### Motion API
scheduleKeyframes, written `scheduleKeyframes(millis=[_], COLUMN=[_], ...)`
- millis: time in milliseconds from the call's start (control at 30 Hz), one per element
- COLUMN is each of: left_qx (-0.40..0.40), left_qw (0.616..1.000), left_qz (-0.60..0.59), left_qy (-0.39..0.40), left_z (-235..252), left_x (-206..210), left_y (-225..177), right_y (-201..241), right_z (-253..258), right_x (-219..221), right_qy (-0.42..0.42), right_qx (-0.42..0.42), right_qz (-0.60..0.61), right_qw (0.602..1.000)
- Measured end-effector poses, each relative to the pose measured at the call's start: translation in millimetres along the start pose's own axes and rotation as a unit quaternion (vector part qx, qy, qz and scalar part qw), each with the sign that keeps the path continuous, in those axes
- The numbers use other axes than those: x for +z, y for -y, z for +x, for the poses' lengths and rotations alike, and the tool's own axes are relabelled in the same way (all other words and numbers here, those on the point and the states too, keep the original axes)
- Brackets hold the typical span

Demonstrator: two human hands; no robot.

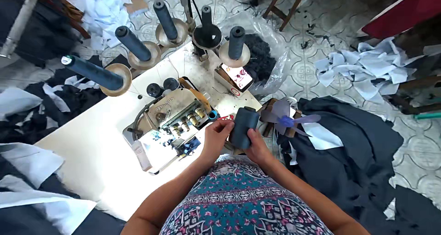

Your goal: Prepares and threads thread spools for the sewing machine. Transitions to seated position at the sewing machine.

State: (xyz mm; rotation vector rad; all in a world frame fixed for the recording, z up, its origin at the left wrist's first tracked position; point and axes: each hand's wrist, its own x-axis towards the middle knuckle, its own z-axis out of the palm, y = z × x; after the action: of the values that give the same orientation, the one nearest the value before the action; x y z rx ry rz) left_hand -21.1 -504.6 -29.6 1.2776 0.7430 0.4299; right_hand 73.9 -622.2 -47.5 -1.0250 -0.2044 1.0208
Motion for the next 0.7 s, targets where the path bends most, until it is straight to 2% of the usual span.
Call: scheduleKeyframes(millis=[200, 300, 400, 467, 567, 700], left_qx=[0.013, -0.022, -0.035, -0.009, 0.067, 0.113], left_qw=[1.000, 0.997, 0.988, 0.994, 0.998, 0.980], left_qz=[0.009, -0.072, -0.152, -0.107, 0.015, 0.159], left_qy=[0.016, 0.026, 0.015, 0.014, -0.007, -0.049], left_z=[17.9, 30.4, 47.6, 64.1, 93.8, 114.0], left_x=[24.4, 33.7, 46.4, 51.0, 48.1, 43.2], left_y=[-12.4, -32.1, -44.2, -48.1, -48.5, -50.5], right_y=[30.9, 45.3, 61.0, 70.0, 65.2, 27.4], right_z=[10.5, 19.6, 31.0, 42.4, 68.0, 109.9], right_x=[-36.0, -61.2, -81.8, -89.1, -100.2, -122.1], right_qy=[0.092, 0.162, 0.188, 0.185, 0.180, 0.140], right_qx=[0.009, 0.048, 0.061, 0.055, 0.015, -0.072], right_qz=[0.013, 0.027, -0.057, -0.173, -0.345, -0.406], right_qw=[0.996, 0.985, 0.979, 0.966, 0.921, 0.900])
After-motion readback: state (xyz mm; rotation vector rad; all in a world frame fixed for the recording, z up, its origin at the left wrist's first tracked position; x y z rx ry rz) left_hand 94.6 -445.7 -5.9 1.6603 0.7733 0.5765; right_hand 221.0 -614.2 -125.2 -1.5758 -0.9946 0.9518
